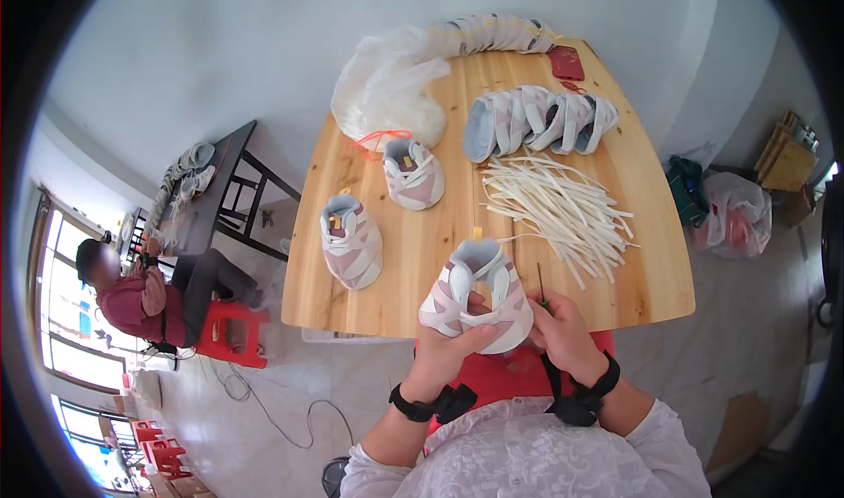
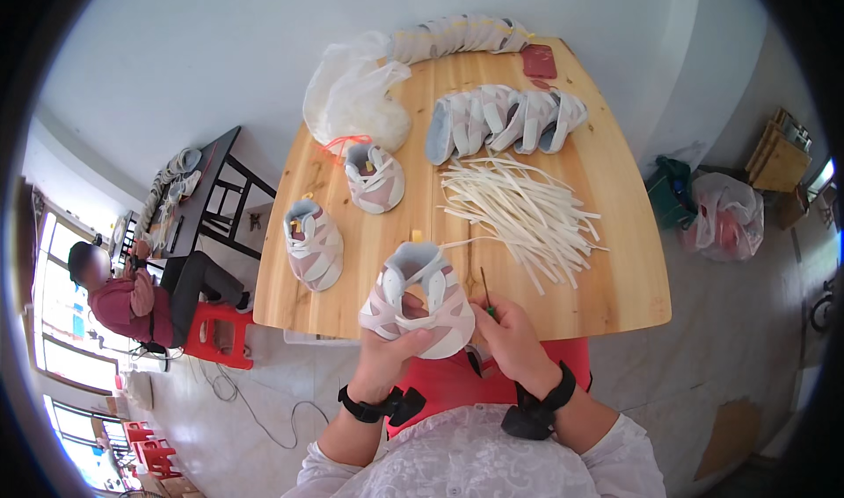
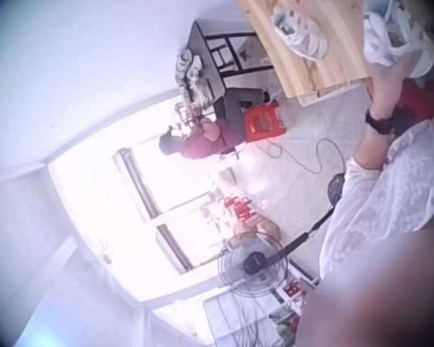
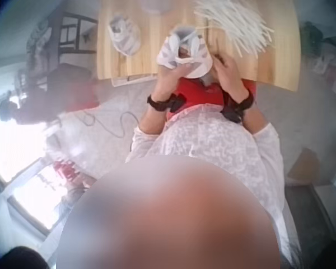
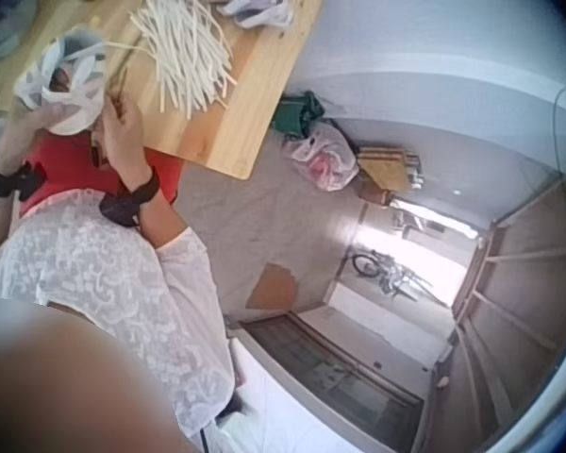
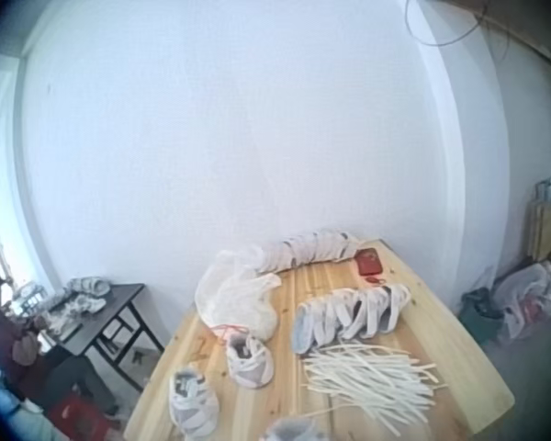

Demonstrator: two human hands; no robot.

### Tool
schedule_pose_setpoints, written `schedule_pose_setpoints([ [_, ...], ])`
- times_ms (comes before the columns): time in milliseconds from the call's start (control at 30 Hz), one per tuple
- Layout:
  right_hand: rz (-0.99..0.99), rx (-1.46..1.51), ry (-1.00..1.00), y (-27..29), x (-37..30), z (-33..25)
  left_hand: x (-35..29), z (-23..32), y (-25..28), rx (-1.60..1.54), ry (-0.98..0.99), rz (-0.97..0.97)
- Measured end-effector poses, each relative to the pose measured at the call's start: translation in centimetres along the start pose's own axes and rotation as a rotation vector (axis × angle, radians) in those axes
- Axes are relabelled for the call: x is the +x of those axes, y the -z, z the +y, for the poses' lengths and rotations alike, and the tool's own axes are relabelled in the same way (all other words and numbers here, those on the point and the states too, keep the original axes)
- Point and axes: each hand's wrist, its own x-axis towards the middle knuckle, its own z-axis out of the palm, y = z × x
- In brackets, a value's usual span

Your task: Stitching components together to assemble shoes.

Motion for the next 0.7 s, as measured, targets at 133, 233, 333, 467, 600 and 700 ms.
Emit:
schedule_pose_setpoints([
  [133,-0.276,0.598,-0.295,-0.4,-0.2,-0.2,0.0,-0.3,-0.2,-0.075,-0.013,-0.076],
  [233,-0.189,0.571,-0.231,-1.3,0.0,-0.6,0.2,-1.0,0.4,-0.107,-0.053,-0.082],
  [333,-0.114,0.548,-0.16,-1.5,-0.2,-0.6,0.1,-0.8,0.9,-0.069,-0.05,-0.054],
  [467,-0.034,0.606,-0.11,-1.7,-0.7,-0.9,-0.3,-0.5,0.5,0.066,-0.073,-0.001],
  [600,0.042,0.584,-0.094,-1.2,-0.6,-0.7,-0.4,-0.9,1.2,0.054,-0.122,0.021],
  [700,-0.097,0.51,-0.17,-1.1,-0.1,-0.4,-0.2,-0.7,0.9,0.084,-0.116,-0.037],
])
